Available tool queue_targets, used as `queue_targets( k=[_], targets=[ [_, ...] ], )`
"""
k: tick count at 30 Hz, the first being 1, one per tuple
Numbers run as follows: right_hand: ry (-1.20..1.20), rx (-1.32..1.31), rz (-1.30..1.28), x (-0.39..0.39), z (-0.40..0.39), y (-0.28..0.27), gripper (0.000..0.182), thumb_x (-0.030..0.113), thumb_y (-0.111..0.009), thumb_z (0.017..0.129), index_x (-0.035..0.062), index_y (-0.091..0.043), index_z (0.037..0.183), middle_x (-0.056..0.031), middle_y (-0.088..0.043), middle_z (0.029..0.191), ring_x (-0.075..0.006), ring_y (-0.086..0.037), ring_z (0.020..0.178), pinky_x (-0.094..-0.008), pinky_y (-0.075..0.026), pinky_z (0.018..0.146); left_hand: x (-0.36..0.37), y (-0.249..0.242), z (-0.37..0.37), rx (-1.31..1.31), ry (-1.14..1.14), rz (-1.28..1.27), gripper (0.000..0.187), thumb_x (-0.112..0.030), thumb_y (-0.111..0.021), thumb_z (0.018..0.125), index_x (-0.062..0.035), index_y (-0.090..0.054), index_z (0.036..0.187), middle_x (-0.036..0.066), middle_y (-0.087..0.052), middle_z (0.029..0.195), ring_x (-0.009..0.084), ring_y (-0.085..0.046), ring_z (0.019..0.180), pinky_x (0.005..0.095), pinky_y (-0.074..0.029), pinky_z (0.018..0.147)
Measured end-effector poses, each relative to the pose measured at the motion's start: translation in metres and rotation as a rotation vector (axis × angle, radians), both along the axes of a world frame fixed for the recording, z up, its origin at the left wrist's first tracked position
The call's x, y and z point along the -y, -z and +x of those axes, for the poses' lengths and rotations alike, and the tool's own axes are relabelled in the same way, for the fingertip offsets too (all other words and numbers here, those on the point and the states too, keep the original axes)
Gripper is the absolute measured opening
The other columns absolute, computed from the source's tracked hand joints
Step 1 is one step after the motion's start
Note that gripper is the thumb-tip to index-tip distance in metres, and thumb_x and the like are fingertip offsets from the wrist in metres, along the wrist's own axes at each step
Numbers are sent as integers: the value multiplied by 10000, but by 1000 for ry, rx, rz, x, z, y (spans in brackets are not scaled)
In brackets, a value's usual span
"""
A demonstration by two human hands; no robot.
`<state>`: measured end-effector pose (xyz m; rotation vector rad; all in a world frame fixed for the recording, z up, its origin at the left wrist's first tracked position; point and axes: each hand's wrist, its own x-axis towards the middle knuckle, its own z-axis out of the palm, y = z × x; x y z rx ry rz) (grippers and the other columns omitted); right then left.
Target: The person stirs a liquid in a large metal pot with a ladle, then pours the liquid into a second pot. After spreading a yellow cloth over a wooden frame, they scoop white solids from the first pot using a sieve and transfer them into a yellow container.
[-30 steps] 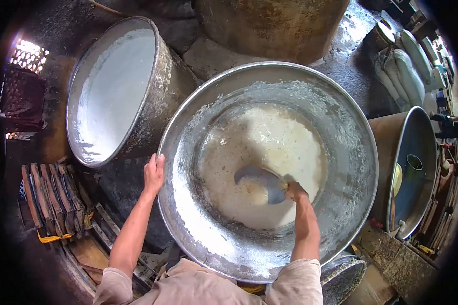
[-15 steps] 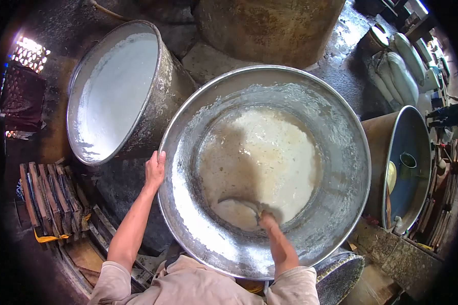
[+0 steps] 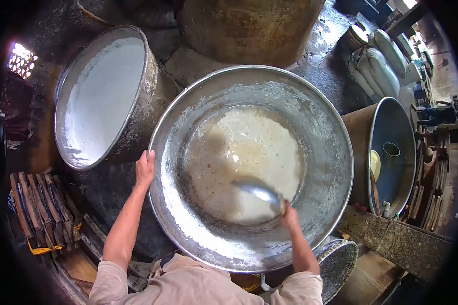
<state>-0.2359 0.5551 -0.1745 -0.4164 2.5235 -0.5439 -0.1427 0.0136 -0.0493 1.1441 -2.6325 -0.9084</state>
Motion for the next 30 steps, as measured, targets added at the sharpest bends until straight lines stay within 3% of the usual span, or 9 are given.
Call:
queue_targets(
  k=[7, 9, 12, 13, 14, 19, 22, 28, 30],
  targets=[
    [-106, 100, 118, 49, -182, -14, 543, 49, -563, 632, 76, -421, 1156, -227, -576, 893, -370, -559, 839, -423, -460, 711, -4, -8, -6, 6, -12, 14, 418, -394, -369, 876, 6, -493, 874, 266, -554, 780, 450, -515, 800, 476, -401, 645],
    [-339, 112, 324, 59, -205, 6, 410, 90, -580, 625, 79, -520, 1030, -193, -593, 874, -346, -575, 811, -404, -467, 686, -6, -11, -7, 38, -30, 42, 425, -394, -370, 877, 12, -493, 871, 263, -552, 761, 443, -522, 786, 464, -402, 633],
    [-460, 224, 284, 60, -216, 75, 285, 122, -596, 604, 83, -588, 886, -163, -607, 842, -320, -589, 786, -390, -476, 673, -4, 0, -5, -7, -38, -20, 432, -396, -370, 878, 19, -490, 865, 258, -546, 734, 440, -525, 764, 458, -399, 615],
    [-752, 170, 376, 57, -214, 109, 243, 148, -611, 584, 82, -623, 817, -145, -618, 825, -294, -600, 788, -370, -489, 671, -3, 0, -5, -3, -44, -23, 432, -396, -370, 878, 19, -490, 865, 258, -546, 734, 440, -525, 764, 458, -399, 615],
    [-724, 305, 529, 90, -201, 60, 278, 107, -569, 571, 57, -620, 840, -139, -609, 894, -301, -574, 865, -378, -476, 721, -3, -3, -6, 7, -37, -4, 434, -397, -370, 877, 21, -488, 859, 258, -541, 726, 441, -524, 758, 459, -396, 611],
    [-796, 294, 579, 71, -144, 100, 269, 103, -573, 570, 90, -635, 831, -108, -621, 880, -281, -587, 842, -372, -481, 727, -3, -3, -6, -10, -20, 13, 437, -396, -369, 879, 24, -483, 844, 263, -532, 717, 449, -518, 753, 458, -396, 607],
    [-741, 301, 552, 54, -107, 90, 223, 109, -540, 631, 98, -637, 830, -115, -621, 866, -288, -594, 828, -377, -489, 689, -5, -7, -7, -18, -27, 41, 430, -393, -367, 881, 19, -479, 837, 263, -532, 720, 449, -515, 758, 457, -396, 604],
    [-388, 98, 438, -10, -21, 60, 313, 87, -481, 726, 93, -518, 1036, -160, -607, 843, -333, -593, 780, -416, -481, 676, -2, 0, -1, -68, 6, 5, 411, -382, -373, 878, 12, -480, 831, 264, -536, 745, 446, -511, 771, 478, -383, 616],
    [-340, 88, 501, -2, -8, 7, 317, 75, -483, 736, 86, -493, 1053, -172, -600, 866, -328, -595, 787, -411, -485, 673, -2, -2, -1, -70, 2, 1, 405, -380, -377, 875, 8, -482, 835, 263, -542, 759, 447, -510, 773, 486, -380, 625]
  ],
)
